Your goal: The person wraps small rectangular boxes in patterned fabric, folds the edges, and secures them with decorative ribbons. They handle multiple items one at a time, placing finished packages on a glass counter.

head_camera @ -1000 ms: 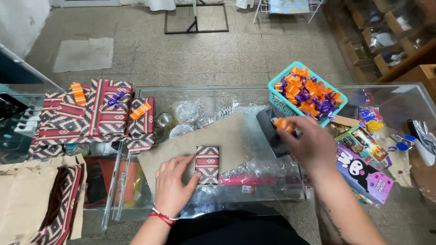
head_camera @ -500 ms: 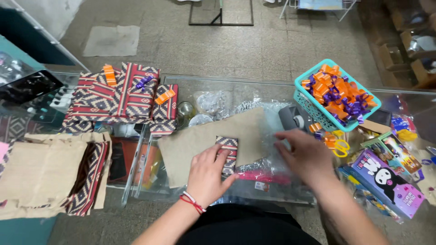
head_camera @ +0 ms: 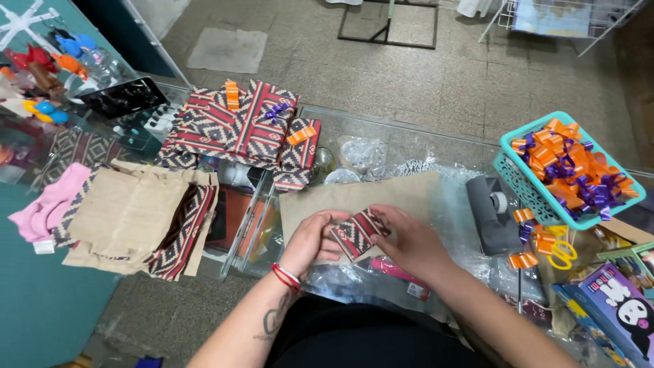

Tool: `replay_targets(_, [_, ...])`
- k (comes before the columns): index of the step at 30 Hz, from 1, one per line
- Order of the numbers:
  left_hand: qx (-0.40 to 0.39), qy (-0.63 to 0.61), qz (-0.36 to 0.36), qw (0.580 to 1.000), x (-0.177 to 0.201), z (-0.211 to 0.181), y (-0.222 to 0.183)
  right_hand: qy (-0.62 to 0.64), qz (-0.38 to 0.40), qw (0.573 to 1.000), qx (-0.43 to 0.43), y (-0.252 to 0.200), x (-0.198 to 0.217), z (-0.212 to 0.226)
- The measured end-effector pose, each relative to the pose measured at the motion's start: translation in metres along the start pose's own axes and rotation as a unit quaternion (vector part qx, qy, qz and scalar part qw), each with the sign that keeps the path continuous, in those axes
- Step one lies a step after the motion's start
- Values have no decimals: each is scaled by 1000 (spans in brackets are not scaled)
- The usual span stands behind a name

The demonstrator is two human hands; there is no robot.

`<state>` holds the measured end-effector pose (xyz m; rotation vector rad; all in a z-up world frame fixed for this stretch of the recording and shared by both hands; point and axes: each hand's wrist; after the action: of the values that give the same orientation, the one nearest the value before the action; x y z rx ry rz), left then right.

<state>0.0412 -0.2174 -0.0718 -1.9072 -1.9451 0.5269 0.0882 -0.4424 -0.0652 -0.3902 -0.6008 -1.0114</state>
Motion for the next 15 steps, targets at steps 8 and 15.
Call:
replay_targets(8, [-156, 322, -179, 916, 7, 8, 2, -42, 17, 996, 78, -1, -3, -2])
replay_targets(15, [-256, 521, -63, 812, 1, -10, -22, -103, 21, 982, 154, 2, -1, -8])
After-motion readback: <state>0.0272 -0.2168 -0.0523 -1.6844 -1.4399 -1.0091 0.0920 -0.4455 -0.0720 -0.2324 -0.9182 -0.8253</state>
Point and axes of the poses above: each hand's wrist, its own y-axis towards the middle knuckle, its own x-axis out of the back of the hand, z = x × y, and after that the axes turned 13 degrees about y, right-handed
